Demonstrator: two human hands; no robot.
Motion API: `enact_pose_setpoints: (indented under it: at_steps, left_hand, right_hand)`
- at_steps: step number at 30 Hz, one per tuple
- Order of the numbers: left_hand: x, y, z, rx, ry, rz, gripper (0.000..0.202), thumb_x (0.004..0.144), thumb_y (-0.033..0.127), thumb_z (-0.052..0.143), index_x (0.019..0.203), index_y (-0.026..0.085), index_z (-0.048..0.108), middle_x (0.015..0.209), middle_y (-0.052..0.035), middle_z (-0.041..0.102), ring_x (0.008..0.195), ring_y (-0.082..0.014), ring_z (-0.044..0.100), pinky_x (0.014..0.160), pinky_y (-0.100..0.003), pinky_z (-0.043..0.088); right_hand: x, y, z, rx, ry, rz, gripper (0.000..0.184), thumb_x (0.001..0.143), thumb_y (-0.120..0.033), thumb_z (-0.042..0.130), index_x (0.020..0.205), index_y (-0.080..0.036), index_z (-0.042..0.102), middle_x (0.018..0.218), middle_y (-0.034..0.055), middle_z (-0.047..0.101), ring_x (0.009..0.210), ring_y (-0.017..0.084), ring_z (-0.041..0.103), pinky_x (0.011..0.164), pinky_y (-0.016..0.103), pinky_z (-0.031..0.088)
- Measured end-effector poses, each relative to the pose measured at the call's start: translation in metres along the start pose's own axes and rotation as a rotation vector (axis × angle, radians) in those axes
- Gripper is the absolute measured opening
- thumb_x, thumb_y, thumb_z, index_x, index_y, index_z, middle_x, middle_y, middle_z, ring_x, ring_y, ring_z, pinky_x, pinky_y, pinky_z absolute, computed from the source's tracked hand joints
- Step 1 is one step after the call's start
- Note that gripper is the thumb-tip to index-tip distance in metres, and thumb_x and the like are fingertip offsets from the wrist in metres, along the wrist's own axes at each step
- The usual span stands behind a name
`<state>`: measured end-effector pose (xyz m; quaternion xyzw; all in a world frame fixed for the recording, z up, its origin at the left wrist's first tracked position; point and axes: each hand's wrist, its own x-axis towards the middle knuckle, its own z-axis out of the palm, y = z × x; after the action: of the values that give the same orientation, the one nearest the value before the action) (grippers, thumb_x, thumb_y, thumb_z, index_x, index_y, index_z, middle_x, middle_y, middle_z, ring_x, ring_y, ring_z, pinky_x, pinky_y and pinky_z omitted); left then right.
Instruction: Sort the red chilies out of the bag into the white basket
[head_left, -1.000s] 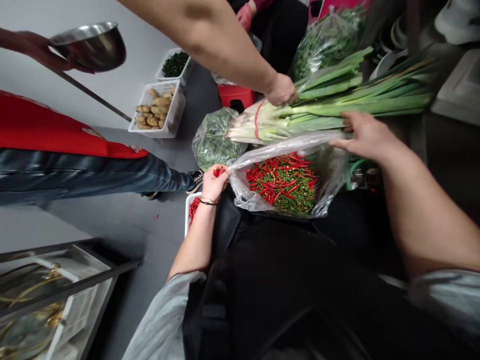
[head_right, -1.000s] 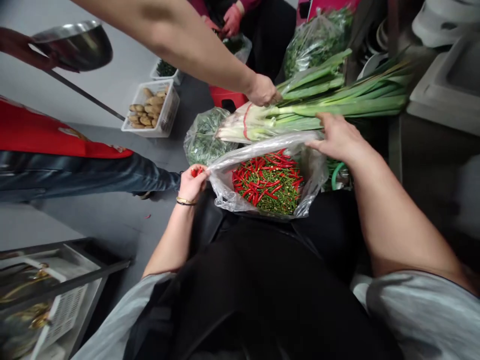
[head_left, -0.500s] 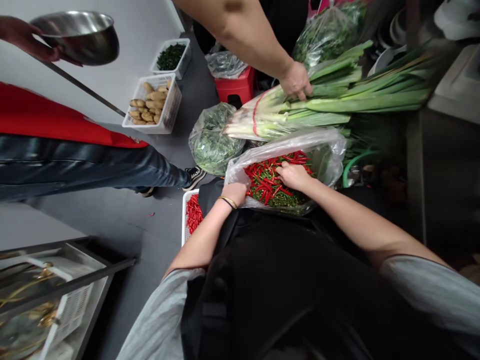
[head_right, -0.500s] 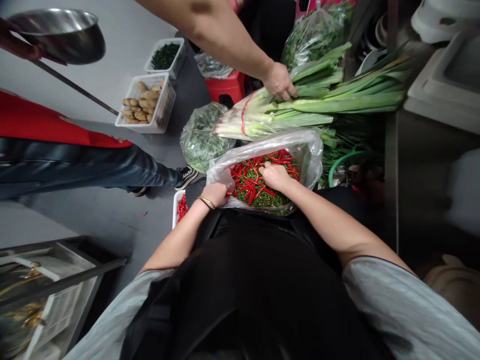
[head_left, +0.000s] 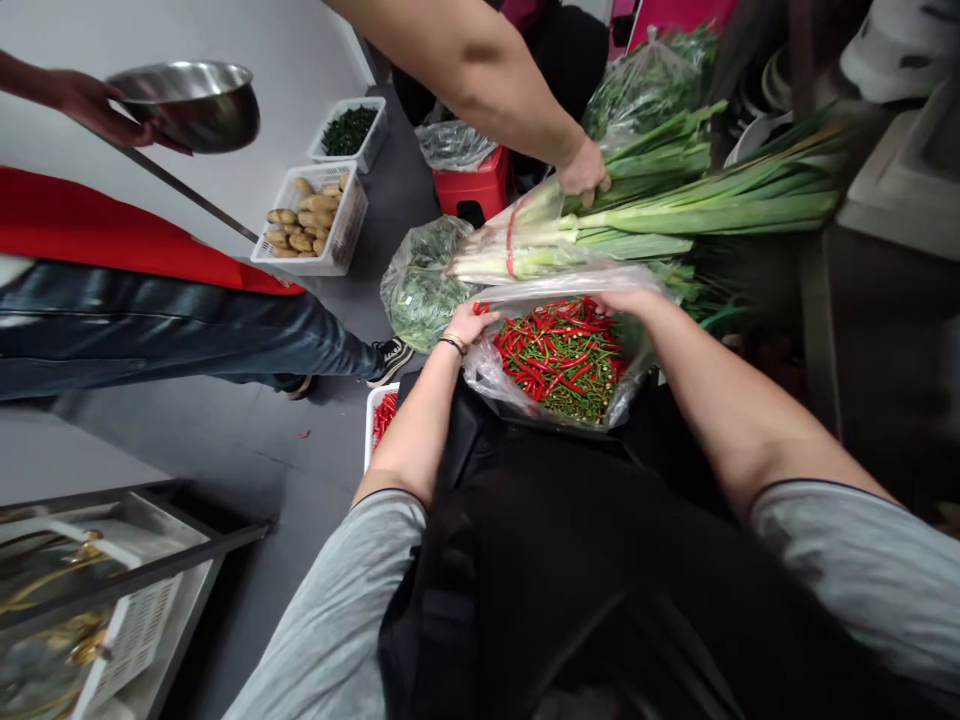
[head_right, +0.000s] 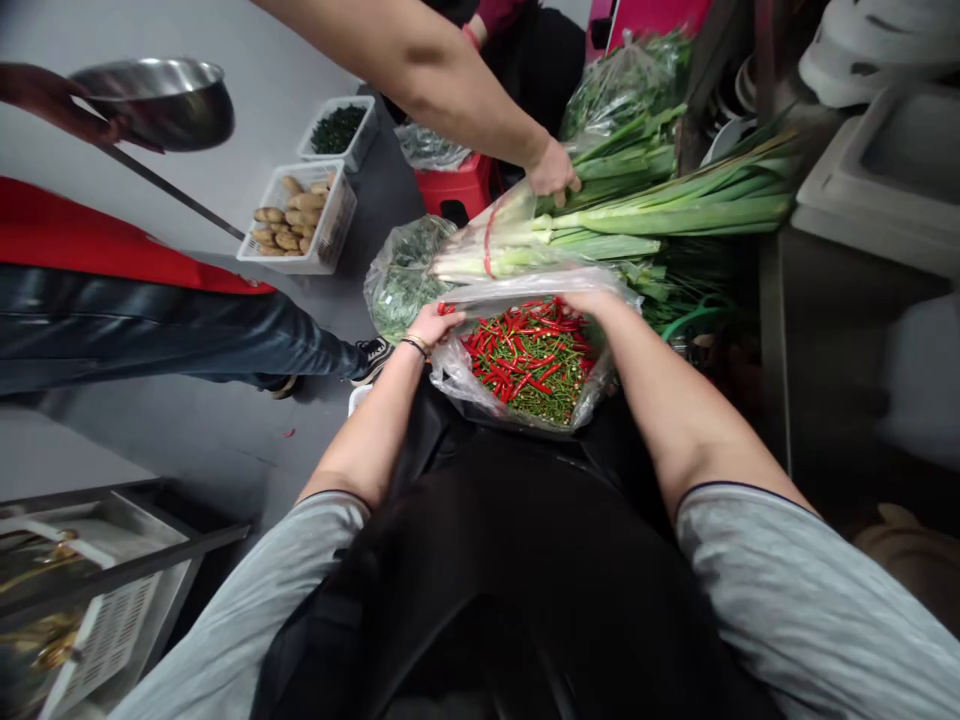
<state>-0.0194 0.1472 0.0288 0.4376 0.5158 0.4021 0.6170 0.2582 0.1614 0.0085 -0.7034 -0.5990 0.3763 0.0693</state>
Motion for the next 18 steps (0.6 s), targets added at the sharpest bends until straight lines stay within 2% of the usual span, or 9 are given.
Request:
enact_pose_setpoints:
  at_steps: [2,4,7,10,14,16,18]
  left_hand:
    - [-0.006,0.005,-0.011,0.101,-0.084,-0.063,0.015,0.063,0.008,0.073,0.061,0.014,0.06,0.04,0.0078,0.038,0.035,-0.0041,0.027,0.04,-0.018,0.02]
    - [-0.02,0.009,-0.01,0.195,-0.168,-0.102,0.012,0.065,0.012,0.073,0.063,0.013,0.062,0.041,0.0061,0.043,0.034,-0.0037,0.028,0.038,-0.018,0.018]
    - [-0.047,0.004,0.007,0.205,-0.234,-0.161,0.011,0.068,0.018,0.073,0.071,0.014,0.064,0.047,0.0039,0.049,0.035,-0.0062,0.036,0.038,-0.018,0.023]
    - [-0.067,-0.014,0.023,0.198,-0.184,-0.169,0.014,0.074,0.025,0.07,0.07,0.015,0.06,0.047,0.0051,0.048,0.037,-0.0072,0.038,0.041,-0.02,0.027]
    - [-0.075,-0.034,0.034,0.259,-0.077,0.027,0.014,0.069,0.022,0.074,0.068,0.015,0.062,0.059,0.0011,0.058,0.053,-0.009,0.048,0.058,-0.022,0.039]
    - [-0.073,-0.037,0.043,0.317,-0.086,0.148,0.016,0.065,0.022,0.078,0.075,0.016,0.067,0.07,-0.0012,0.064,0.064,-0.0121,0.053,0.067,-0.024,0.042]
    - [-0.071,-0.037,0.054,0.399,-0.138,0.237,0.013,0.066,0.022,0.077,0.074,0.019,0.067,0.072,-0.0016,0.064,0.068,-0.0148,0.054,0.071,-0.026,0.042]
  right_hand:
    - [-0.006,-0.001,0.004,-0.099,-0.078,-0.034,0.028,0.089,-0.038,0.055,0.099,-0.017,0.071,0.059,0.0025,0.065,0.051,0.017,0.059,0.054,0.028,0.045]
    - [-0.021,-0.011,0.02,-0.229,-0.106,-0.148,0.028,0.086,-0.045,0.058,0.087,-0.02,0.072,0.064,0.0033,0.068,0.057,0.017,0.061,0.057,0.028,0.044]
    - [-0.044,-0.029,0.055,-0.389,-0.07,-0.189,0.032,0.081,-0.052,0.062,0.077,-0.021,0.071,0.077,0.0048,0.071,0.07,0.019,0.064,0.059,0.027,0.043]
    - [-0.054,-0.033,0.074,-0.362,-0.054,-0.158,0.021,0.082,-0.041,0.062,0.078,-0.022,0.069,0.081,0.0026,0.072,0.074,0.017,0.063,0.062,0.025,0.042]
    - [-0.069,-0.022,0.06,-0.197,0.063,-0.229,0.02,0.085,-0.038,0.059,0.077,-0.021,0.066,0.077,0.0026,0.07,0.071,0.017,0.062,0.066,0.026,0.043]
    - [-0.087,-0.022,0.052,-0.172,0.172,-0.308,0.022,0.087,-0.04,0.055,0.081,-0.021,0.065,0.081,0.0051,0.07,0.075,0.02,0.063,0.07,0.029,0.044]
    - [-0.107,-0.026,0.05,-0.168,0.262,-0.395,0.024,0.09,-0.039,0.049,0.084,-0.021,0.064,0.09,0.0092,0.07,0.083,0.022,0.063,0.075,0.031,0.045]
